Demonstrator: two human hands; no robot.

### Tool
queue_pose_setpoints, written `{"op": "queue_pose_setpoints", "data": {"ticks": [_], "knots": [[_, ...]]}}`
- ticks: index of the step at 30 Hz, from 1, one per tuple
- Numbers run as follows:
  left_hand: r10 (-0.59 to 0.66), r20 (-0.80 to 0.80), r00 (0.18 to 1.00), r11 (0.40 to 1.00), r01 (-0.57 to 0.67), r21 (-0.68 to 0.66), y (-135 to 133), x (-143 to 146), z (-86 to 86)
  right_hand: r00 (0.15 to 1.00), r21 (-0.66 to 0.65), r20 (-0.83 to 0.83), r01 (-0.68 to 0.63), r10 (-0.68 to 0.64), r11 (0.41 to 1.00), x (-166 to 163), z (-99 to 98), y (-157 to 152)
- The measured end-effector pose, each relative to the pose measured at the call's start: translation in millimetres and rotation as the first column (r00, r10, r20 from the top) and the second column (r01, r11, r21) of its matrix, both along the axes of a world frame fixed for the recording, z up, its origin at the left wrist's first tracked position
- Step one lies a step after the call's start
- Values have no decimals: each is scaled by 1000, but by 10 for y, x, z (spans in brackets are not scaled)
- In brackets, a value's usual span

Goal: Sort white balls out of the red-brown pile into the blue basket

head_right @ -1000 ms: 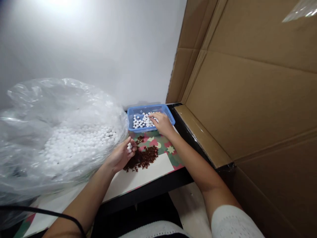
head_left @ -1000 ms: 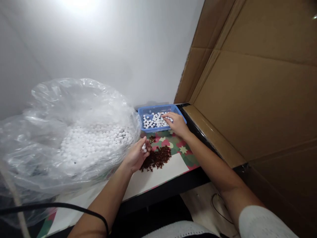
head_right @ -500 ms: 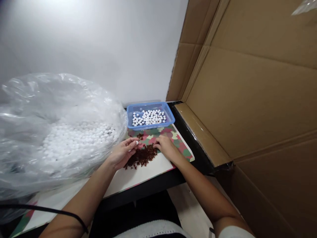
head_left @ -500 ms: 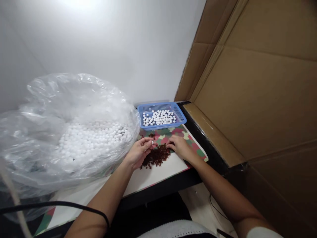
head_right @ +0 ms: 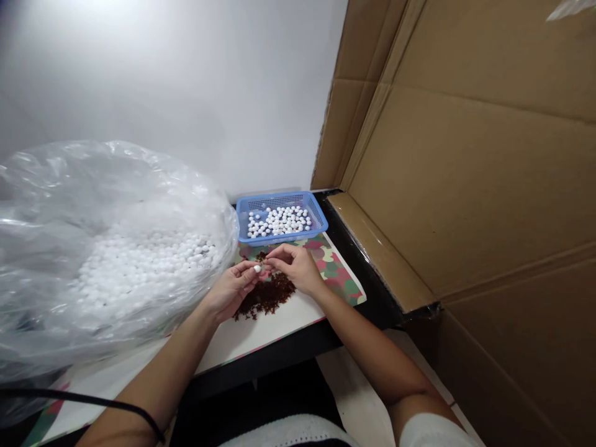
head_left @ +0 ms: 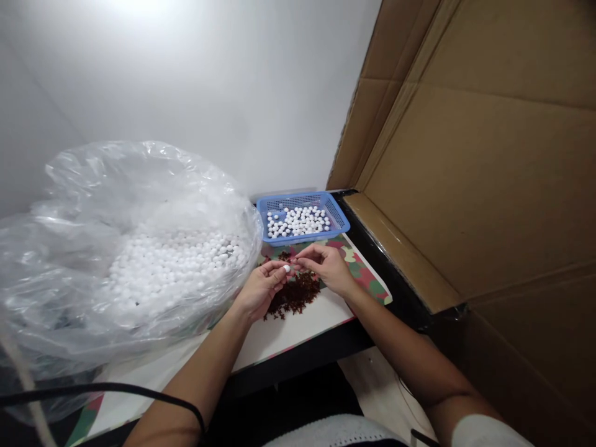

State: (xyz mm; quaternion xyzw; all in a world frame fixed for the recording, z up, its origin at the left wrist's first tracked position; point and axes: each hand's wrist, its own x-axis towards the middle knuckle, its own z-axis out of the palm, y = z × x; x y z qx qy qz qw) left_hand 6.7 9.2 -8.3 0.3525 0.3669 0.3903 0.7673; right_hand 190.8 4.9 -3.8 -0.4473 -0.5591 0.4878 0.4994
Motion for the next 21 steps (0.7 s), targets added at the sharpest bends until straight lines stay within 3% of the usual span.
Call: {"op": "queue_pose_setpoints", "data": {"ticks": [6, 15, 21], "knots": [[23, -18, 1000, 1000, -24, -14, -16, 10, -3, 983, 246, 129, 92, -127, 965, -140, -33, -59], [46, -76, 996, 999, -48, -19, -44, 43, 44, 979, 273, 154, 86, -132, 958, -152, -28, -85], [77, -51, 996, 997, -77, -2, -59, 44, 38, 981, 344, 176, 13, -78, 939, -133, -11, -105]]}}
